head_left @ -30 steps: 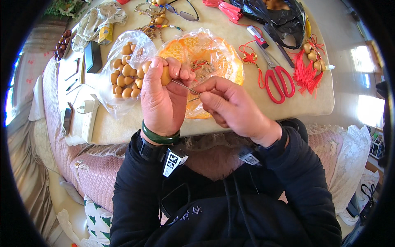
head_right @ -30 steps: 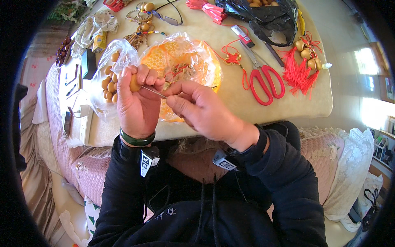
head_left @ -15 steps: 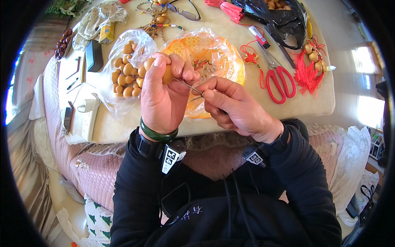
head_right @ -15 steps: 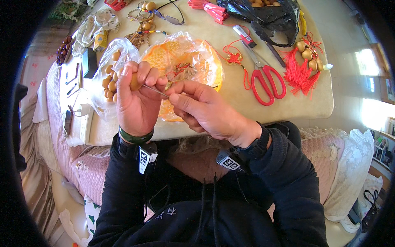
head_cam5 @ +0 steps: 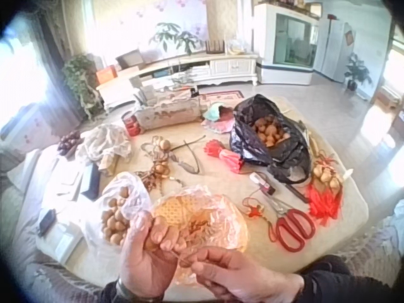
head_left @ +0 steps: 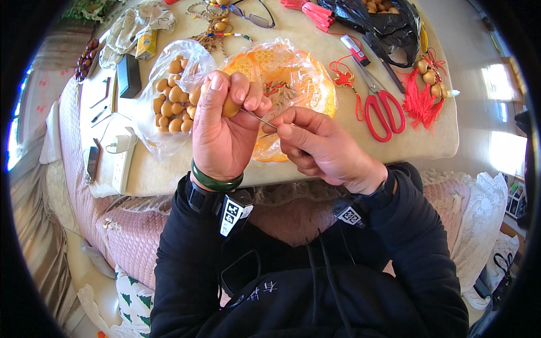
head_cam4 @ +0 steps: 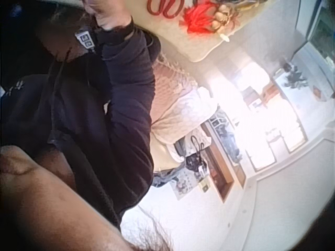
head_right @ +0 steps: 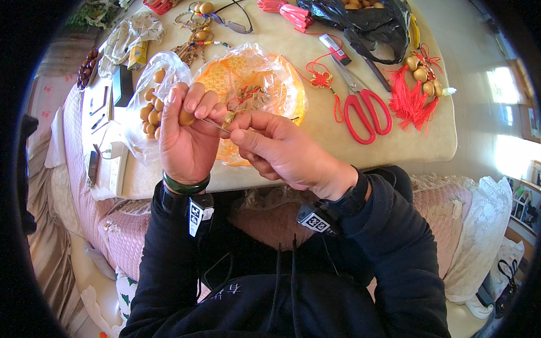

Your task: The person holds a small round wooden bead and uses a hand drill to create a hole through its center. They rotate the bead and adjust the drill angle to continue the hole from the opposite side, working over a plastic bag to catch debris.

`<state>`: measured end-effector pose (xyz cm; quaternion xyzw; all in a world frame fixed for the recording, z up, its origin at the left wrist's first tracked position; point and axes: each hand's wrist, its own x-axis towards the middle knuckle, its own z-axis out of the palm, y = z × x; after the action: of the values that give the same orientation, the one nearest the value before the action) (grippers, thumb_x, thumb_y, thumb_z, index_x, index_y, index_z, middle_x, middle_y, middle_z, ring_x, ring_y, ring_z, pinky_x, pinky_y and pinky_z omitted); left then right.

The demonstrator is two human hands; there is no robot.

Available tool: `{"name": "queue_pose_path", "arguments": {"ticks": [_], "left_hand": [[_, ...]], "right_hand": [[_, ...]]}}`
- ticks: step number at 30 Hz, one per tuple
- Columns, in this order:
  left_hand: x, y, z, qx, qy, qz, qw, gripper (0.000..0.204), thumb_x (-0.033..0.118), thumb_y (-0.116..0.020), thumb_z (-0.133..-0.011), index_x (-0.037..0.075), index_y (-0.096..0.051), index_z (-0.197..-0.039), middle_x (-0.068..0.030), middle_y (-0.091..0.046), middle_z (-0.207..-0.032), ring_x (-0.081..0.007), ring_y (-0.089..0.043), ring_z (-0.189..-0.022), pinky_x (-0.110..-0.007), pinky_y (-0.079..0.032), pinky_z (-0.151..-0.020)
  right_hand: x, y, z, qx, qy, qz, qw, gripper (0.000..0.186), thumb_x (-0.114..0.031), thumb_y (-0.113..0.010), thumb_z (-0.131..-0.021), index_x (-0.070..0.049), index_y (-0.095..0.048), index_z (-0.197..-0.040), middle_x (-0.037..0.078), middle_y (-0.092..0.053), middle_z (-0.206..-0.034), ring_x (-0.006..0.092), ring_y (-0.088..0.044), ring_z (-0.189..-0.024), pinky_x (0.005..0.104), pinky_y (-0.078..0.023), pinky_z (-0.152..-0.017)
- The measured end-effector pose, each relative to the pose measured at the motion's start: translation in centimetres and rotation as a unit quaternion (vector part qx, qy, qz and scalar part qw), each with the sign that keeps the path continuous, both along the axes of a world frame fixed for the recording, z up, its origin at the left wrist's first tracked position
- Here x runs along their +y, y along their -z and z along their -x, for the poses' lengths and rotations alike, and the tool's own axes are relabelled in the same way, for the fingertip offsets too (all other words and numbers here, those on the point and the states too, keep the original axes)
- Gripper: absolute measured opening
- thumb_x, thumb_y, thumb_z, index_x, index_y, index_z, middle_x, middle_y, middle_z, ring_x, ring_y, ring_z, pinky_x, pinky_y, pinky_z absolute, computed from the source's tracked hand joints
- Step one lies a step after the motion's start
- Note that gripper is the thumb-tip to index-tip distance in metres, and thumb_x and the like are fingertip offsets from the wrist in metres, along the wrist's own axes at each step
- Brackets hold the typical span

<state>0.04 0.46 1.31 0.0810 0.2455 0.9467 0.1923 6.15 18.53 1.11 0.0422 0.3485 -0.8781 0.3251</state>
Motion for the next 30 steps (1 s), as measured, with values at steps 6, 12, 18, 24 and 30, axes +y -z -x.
{"name": "queue_pose_path", "arguments": {"ticks": [6, 12, 18, 24, 30], "left_hand": [[0.3, 0.2, -0.3, 0.001, -0.038, 0.037, 0.999, 0.016, 0.023, -0.046, -0.107, 0.013, -0.05, -0.095, 0.0008, -0.049, -0.085, -0.0148, -0.05, -0.08, -0.035, -0.045, -0.081], [-0.2, -0.2, 0.2, 0.048, 0.0, 0.022, 0.999, 0.014, 0.022, -0.047, -0.106, 0.012, -0.052, -0.098, -0.0001, -0.052, -0.087, -0.0166, -0.052, -0.082, -0.036, -0.047, -0.084], [0.6, 0.0, -0.7, -0.066, -0.14, 0.164, 0.974, 0.015, 0.02, -0.054, -0.104, 0.008, -0.056, -0.096, -0.0027, -0.059, -0.091, -0.016, -0.058, -0.084, -0.034, -0.05, -0.079], [0.4, 0.5, -0.5, -0.039, -0.105, 0.096, 0.989, 0.013, 0.02, -0.052, -0.105, 0.01, -0.055, -0.097, -0.0022, -0.057, -0.09, -0.0165, -0.054, -0.084, -0.035, -0.048, -0.083], [0.2, -0.1, -0.1, 0.008, -0.038, 0.033, 0.999, 0.013, 0.019, -0.049, -0.106, 0.012, -0.053, -0.096, -0.0016, -0.054, -0.087, -0.0159, -0.051, -0.081, -0.036, -0.047, -0.083]], "right_hand": [[-1.6, 1.1, 0.2, 0.465, 0.201, -0.384, 0.772, 0.016, -0.016, -0.062, -0.1, -0.006, -0.063, -0.112, -0.001, -0.056, -0.079, 0.0051, -0.047, -0.062, 0.0209, -0.038, -0.054], [-0.2, -0.3, -0.1, -0.047, -0.019, 0.032, 0.998, 0.022, -0.021, -0.057, -0.104, -0.005, -0.061, -0.118, -0.002, -0.048, -0.073, 0.0022, -0.037, -0.053, 0.0181, -0.029, -0.047], [-1.5, 0.8, 0.5, 0.383, 0.169, -0.363, 0.833, 0.019, -0.018, -0.064, -0.099, -0.004, -0.063, -0.112, 0.005, -0.06, -0.079, 0.0129, -0.057, -0.066, 0.0319, -0.048, -0.056], [-0.7, 0.7, 0.1, 0.474, 0.161, -0.477, 0.722, 0.021, -0.017, -0.064, -0.097, 0.0, -0.061, -0.109, 0.008, -0.061, -0.079, 0.0177, -0.061, -0.065, 0.0365, -0.05, -0.057], [-0.7, -0.1, 0.2, -0.01, 0.057, -0.101, 0.993, 0.019, -0.015, -0.065, -0.096, 0.0, -0.062, -0.109, 0.011, -0.064, -0.08, 0.0206, -0.064, -0.069, 0.035, -0.052, -0.061]]}}
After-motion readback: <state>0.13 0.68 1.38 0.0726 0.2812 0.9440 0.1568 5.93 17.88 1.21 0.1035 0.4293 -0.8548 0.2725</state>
